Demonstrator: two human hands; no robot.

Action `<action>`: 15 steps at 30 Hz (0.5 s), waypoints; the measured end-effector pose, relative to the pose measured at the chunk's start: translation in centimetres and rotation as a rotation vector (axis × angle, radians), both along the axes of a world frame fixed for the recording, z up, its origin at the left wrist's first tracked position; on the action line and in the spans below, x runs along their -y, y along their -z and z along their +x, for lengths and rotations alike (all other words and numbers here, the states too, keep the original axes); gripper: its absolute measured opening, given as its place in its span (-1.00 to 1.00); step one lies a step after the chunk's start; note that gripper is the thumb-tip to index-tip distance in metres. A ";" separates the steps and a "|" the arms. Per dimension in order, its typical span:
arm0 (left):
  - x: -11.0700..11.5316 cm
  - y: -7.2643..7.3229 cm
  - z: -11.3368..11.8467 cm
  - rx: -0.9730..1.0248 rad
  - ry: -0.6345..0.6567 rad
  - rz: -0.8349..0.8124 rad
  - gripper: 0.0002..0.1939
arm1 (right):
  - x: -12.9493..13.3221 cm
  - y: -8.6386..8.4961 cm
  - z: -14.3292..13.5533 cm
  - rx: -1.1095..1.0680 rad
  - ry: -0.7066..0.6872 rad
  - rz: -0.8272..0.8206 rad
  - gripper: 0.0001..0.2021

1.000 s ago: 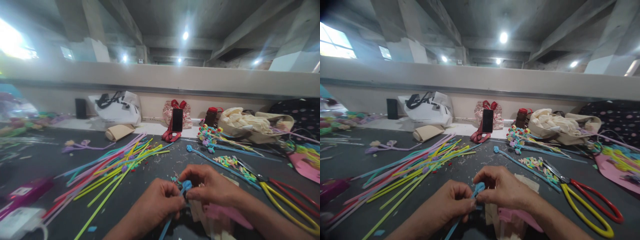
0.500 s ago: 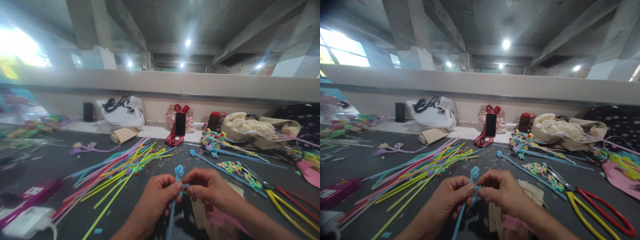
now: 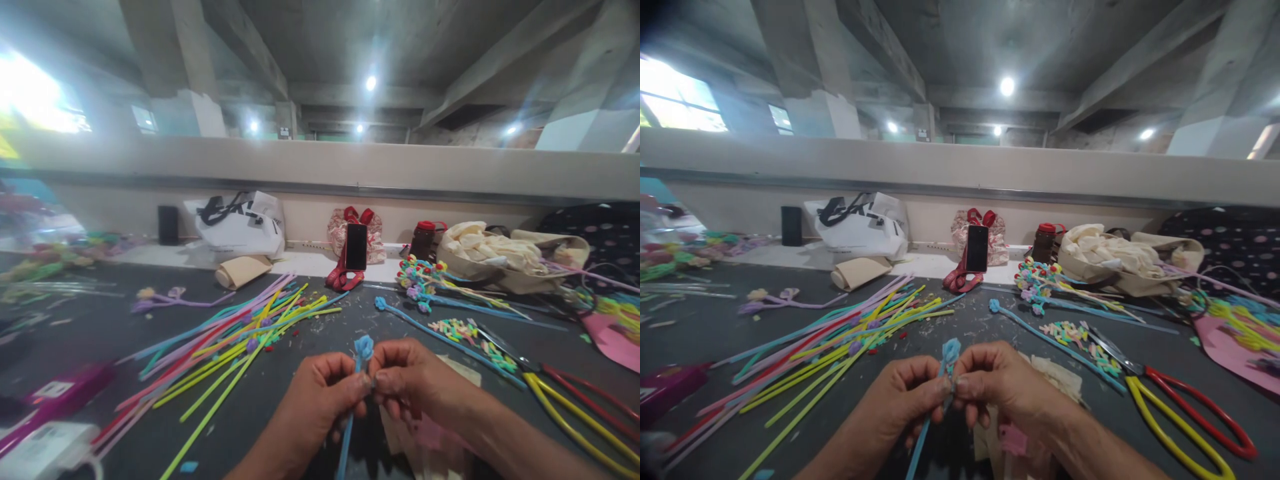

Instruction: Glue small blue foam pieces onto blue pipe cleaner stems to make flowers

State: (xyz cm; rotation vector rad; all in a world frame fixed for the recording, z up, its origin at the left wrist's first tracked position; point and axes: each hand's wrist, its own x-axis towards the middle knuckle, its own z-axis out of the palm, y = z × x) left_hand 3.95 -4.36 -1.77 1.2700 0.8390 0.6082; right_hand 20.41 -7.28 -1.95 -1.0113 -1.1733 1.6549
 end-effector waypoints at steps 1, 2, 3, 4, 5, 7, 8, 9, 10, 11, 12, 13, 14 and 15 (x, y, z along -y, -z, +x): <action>-0.1 0.1 0.0 0.000 -0.015 -0.009 -0.70 | -0.1 0.0 0.0 0.003 0.007 0.000 -0.84; -0.1 0.1 0.1 0.002 -0.030 -0.023 -0.69 | -0.1 0.0 0.0 0.016 0.024 0.011 -0.84; -0.2 0.2 0.1 0.007 -0.040 -0.041 -0.69 | -0.2 -0.1 -0.1 0.040 0.045 0.031 -0.84; -0.3 0.3 0.1 0.017 -0.048 -0.064 -0.69 | -0.3 -0.1 -0.1 0.071 0.073 0.057 -0.83; -0.4 0.3 0.1 0.033 -0.057 -0.084 -0.70 | -0.3 -0.2 -0.2 0.102 0.105 0.086 -0.83; -0.6 0.4 0.0 0.078 -0.065 -0.129 -0.70 | -0.4 -0.2 -0.4 0.150 0.168 0.133 -0.85; -0.6 0.5 0.0 0.098 -0.061 -0.152 -0.70 | -0.4 -0.3 -0.4 0.172 0.189 0.151 -0.85; -0.6 0.5 -0.1 0.114 -0.053 -0.171 -0.70 | -0.5 -0.4 -0.4 0.203 0.207 0.170 -0.85; -0.6 0.5 -0.1 0.122 -0.042 -0.186 -0.70 | -0.5 -0.6 -0.2 0.247 0.221 0.190 -0.84; -0.6 0.4 -0.1 0.119 -0.032 -0.193 -0.70 | -0.6 -0.9 0.0 0.304 0.230 0.209 -0.84; -0.5 0.4 -0.1 0.107 -0.033 -0.186 -0.70 | -0.6 -1.2 0.4 0.366 0.238 0.225 -0.85; -0.5 0.3 -0.1 0.089 -0.048 -0.166 -0.71 | -0.5 -1.6 0.9 0.431 0.248 0.243 -0.87; -0.4 0.3 -0.1 0.066 -0.067 -0.139 -0.72 | -0.4 -2.0 1.5 0.490 0.262 0.265 -0.88; -0.4 0.2 -0.1 0.042 -0.080 -0.116 -0.72 | -0.1 -2.5 2.2 0.547 0.276 0.291 -0.89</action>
